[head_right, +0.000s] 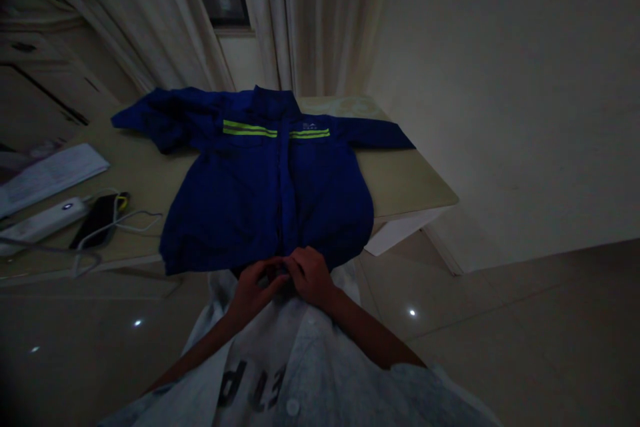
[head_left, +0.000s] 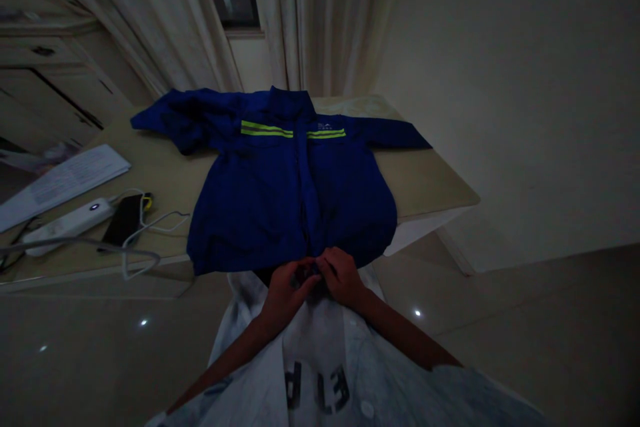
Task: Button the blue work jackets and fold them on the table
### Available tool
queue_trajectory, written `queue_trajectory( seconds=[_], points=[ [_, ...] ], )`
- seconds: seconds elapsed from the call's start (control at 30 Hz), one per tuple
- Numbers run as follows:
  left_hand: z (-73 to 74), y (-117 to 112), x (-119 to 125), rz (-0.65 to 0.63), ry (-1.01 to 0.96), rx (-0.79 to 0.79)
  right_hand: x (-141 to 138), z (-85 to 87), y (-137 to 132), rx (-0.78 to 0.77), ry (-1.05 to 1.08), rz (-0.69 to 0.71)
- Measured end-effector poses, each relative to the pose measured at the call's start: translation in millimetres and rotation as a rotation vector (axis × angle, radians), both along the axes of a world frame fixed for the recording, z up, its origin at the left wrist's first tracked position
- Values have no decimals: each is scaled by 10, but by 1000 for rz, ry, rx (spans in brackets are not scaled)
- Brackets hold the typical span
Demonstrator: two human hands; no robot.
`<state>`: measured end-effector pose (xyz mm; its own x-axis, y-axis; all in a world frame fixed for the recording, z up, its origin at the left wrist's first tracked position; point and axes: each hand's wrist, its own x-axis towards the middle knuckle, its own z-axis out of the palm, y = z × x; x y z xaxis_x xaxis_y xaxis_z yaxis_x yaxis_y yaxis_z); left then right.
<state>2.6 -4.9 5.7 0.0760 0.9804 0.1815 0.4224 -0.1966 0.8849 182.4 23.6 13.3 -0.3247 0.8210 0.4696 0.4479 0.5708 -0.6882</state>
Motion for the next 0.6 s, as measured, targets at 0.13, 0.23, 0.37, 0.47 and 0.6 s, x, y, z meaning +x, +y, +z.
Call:
queue_trajectory(
  seconds=[0.13,0.23,0.37,0.47,0.6],
  points=[
    [-36,-18,-17,5,61,24,21,3,35,124,-53,61],
    [-36,-24,-28,-24,62,51,28,-14,50,128,-71,61],
    [-24,-21,-36,-64,32,77,42,-45,50,126,-59,51],
    [-23,-19,-42,-58,4,71,90,-43,47,90,-7,62],
    [-27,-17,-41,-21,-46,53,184,-43,49,84,9,150]
  ],
)
